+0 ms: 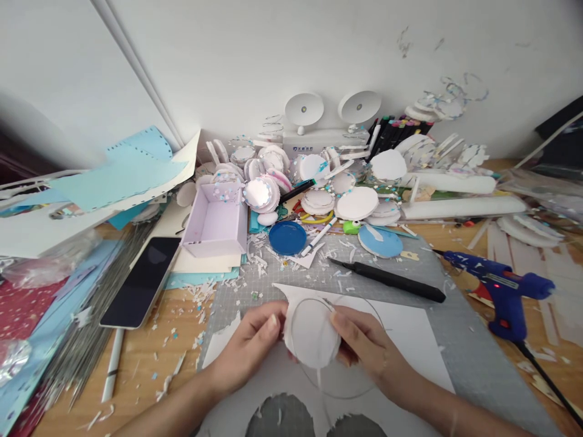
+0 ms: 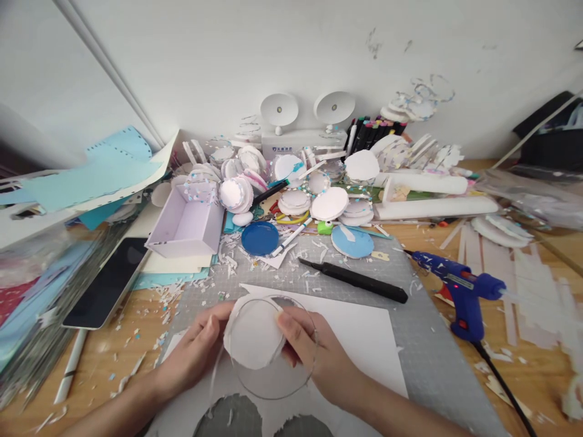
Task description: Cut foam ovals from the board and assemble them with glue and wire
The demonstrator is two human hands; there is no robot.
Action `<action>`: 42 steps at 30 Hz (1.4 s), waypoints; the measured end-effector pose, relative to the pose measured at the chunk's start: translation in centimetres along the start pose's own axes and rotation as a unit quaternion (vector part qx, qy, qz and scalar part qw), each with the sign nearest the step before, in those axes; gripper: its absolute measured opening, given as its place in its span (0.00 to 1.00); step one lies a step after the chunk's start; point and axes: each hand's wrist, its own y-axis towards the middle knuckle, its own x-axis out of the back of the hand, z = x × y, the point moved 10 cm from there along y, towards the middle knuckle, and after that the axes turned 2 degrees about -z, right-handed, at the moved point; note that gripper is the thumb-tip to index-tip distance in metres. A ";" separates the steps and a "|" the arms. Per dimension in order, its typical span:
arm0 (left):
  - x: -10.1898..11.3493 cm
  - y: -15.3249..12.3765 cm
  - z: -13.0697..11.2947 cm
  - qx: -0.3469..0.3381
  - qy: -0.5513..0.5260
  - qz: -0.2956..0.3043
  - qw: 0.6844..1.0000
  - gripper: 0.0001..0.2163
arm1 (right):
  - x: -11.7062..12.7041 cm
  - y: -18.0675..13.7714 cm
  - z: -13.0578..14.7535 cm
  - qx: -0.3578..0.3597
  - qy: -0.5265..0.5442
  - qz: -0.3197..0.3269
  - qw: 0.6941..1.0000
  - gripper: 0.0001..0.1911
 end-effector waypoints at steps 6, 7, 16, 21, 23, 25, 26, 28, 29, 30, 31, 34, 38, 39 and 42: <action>-2.5 -0.4 -2.1 -0.040 -0.048 0.125 0.990 0.31 | -0.7 0.4 -0.1 0.004 -0.048 0.019 0.999 0.28; -2.5 -0.4 -2.3 -0.044 -0.051 0.119 0.991 0.29 | -0.4 0.5 0.2 0.012 -0.062 0.014 0.998 0.28; -1.0 0.1 -2.0 -0.054 -0.151 0.040 0.986 0.25 | 9.9 0.5 6.1 0.132 -0.336 -0.238 0.902 0.11; 0.6 -0.1 -1.8 -0.055 -0.043 -0.017 0.997 0.19 | 13.0 0.4 4.4 0.139 -0.614 -0.232 0.742 0.17; 0.9 -0.3 -1.9 -0.051 -0.032 -0.031 0.998 0.16 | 13.8 0.5 2.6 0.111 -0.653 -0.207 0.719 0.18; 0.8 -0.3 -2.0 -0.055 -0.058 -0.034 0.996 0.16 | 14.1 0.5 1.6 0.107 -0.649 -0.188 0.729 0.16; 0.6 -0.3 -2.0 -0.055 -0.079 -0.034 0.995 0.18 | 14.0 0.6 1.4 0.110 -0.643 -0.180 0.737 0.15; 0.4 -0.3 -1.7 -0.047 -0.117 -0.034 0.991 0.19 | 13.6 0.7 1.4 0.119 -0.638 -0.167 0.742 0.12; 0.3 -0.3 -1.5 -0.044 -0.134 -0.037 0.989 0.19 | 13.4 0.8 1.5 0.125 -0.642 -0.163 0.739 0.11; 0.3 -0.3 -1.3 -0.043 -0.148 -0.041 0.987 0.19 | 13.1 0.8 1.7 0.131 -0.646 -0.163 0.734 0.11; 0.4 -0.3 -1.2 -0.046 -0.159 -0.045 0.985 0.19 | 12.9 0.8 2.1 0.137 -0.647 -0.168 0.731 0.12; 0.4 -0.3 -1.1 -0.063 -0.162 -0.047 0.984 0.18 | 12.9 0.3 3.5 0.143 -0.618 -0.207 0.745 0.16; 0.6 -0.7 -1.1 -0.059 -0.077 -0.060 0.994 0.19 | 11.8 -1.0 6.2 0.155 -0.569 -0.248 0.768 0.19; 0.9 -0.9 -1.2 -0.056 -0.021 -0.073 0.995 0.21 | 11.0 -1.4 7.1 0.171 -0.573 -0.251 0.761 0.19; 1.6 -1.4 -1.8 -0.059 0.163 -0.122 0.977 0.23 | 6.1 -2.2 8.9 0.242 -0.598 -0.171 0.744 0.17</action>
